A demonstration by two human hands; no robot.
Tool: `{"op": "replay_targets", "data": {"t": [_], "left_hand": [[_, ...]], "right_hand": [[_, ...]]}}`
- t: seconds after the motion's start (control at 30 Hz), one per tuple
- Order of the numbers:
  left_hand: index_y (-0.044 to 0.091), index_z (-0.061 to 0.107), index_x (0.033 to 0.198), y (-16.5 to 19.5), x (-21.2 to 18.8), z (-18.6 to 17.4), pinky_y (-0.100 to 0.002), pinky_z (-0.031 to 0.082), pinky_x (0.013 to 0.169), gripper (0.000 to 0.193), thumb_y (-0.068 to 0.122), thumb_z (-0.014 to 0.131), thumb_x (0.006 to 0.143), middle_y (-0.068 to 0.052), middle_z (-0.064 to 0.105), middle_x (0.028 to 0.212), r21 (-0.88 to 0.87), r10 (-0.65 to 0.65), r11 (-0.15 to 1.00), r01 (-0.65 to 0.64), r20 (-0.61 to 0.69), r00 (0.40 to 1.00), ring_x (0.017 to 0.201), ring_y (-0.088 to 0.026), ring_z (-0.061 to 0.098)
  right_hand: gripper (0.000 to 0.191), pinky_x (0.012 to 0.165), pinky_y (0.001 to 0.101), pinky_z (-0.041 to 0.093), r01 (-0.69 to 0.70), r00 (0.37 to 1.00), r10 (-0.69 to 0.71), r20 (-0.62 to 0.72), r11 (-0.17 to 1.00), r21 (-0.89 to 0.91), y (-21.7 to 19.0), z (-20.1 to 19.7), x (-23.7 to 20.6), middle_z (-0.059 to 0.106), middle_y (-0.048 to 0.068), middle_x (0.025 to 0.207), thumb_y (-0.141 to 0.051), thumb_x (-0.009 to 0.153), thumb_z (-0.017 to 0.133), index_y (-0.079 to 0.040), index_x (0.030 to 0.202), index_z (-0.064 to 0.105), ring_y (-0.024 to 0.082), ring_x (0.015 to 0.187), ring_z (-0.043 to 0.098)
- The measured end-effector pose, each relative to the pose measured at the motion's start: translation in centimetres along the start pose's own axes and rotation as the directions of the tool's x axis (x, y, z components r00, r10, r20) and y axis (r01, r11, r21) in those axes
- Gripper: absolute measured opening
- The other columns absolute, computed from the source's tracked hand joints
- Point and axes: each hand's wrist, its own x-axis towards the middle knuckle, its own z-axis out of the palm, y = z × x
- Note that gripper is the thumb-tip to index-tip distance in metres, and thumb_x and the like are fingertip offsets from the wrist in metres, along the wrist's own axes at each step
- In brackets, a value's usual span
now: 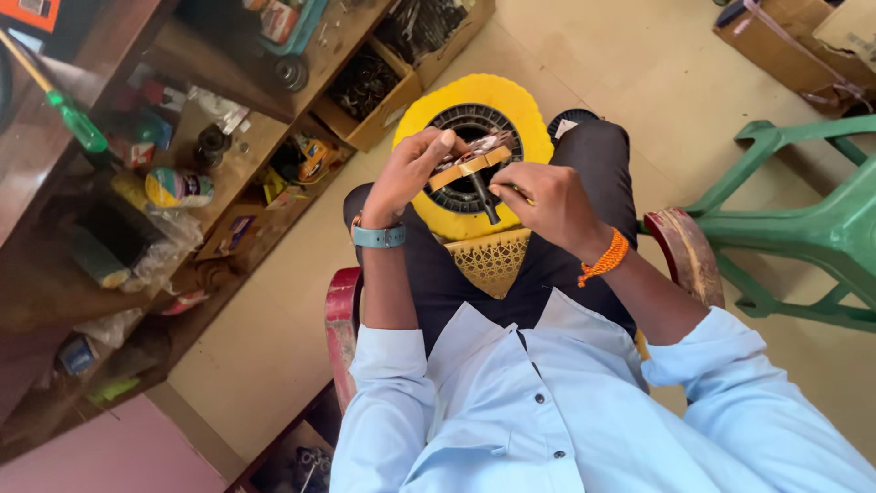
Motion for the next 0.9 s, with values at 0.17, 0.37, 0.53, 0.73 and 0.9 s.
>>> {"op": "replay_targets", "data": {"t": [0.17,0.37,0.53,0.73,0.9], "left_hand": [[0.0,0.075,0.101,-2.0,0.8,-0.3,-0.027,0.054,0.083,0.046,0.04,0.053,0.108,-0.001,0.075,0.093,-0.098,-0.057,0.993,0.061,0.035,0.998,0.087,-0.008,0.066],[-0.001,0.077,0.094,-0.8,0.3,0.8,-0.027,0.043,0.066,0.038,0.03,0.061,0.109,-0.002,0.064,0.08,-0.148,-0.105,0.986,0.071,-0.237,0.966,0.074,-0.011,0.054],[0.007,0.067,0.099,3.3,-7.4,4.7,-0.028,0.055,0.081,0.01,0.0,0.063,0.093,-0.007,0.071,0.097,0.312,0.398,0.912,-0.266,-0.521,0.755,0.085,-0.019,0.067],[0.005,0.072,0.104,2.4,-8.6,7.3,-0.036,0.054,0.074,0.025,0.006,0.079,0.08,-0.009,0.074,0.101,0.538,0.526,0.78,-0.32,-0.287,0.801,0.084,-0.027,0.067],[0.003,0.072,0.094,-0.6,-7.2,10.2,-0.025,0.048,0.058,0.009,0.008,0.079,0.091,-0.003,0.071,0.076,0.058,0.131,0.991,-0.123,-0.642,0.755,0.063,-0.009,0.062]], "right_hand": [[0.005,0.06,0.0385,0.05,0.19,0.979,-0.164,0.123,0.949,-0.25,1.4,1.1,-1.3,0.064,0.006,0.076,-0.006,0.087,0.069,-0.01,0.088,0.069,0.026,0.067,0.067],[0.006,0.057,0.0374,0.048,0.216,0.97,-0.159,0.182,0.907,-0.362,1.3,2.4,-2.6,0.059,0.005,0.071,-0.004,0.084,0.068,-0.009,0.085,0.065,0.024,0.061,0.063],[0.004,0.06,0.0384,0.05,0.164,0.98,-0.121,0.159,0.942,-0.291,-0.5,1.4,-3.0,0.064,0.006,0.075,-0.008,0.086,0.072,-0.009,0.09,0.071,0.025,0.064,0.065],[0.009,0.068,0.0395,0.054,0.081,0.96,-0.046,0.277,0.99,-0.115,-3.6,-0.9,-2.3,0.07,0.012,0.084,-0.01,0.088,0.073,-0.004,0.095,0.074,0.031,0.077,0.069],[0.01,0.075,0.0404,0.054,0.082,0.978,-0.051,0.203,0.985,-0.15,-3.5,-2.4,3.0,0.071,0.018,0.095,-0.009,0.096,0.072,-0.001,0.101,0.07,0.035,0.086,0.07]]}}
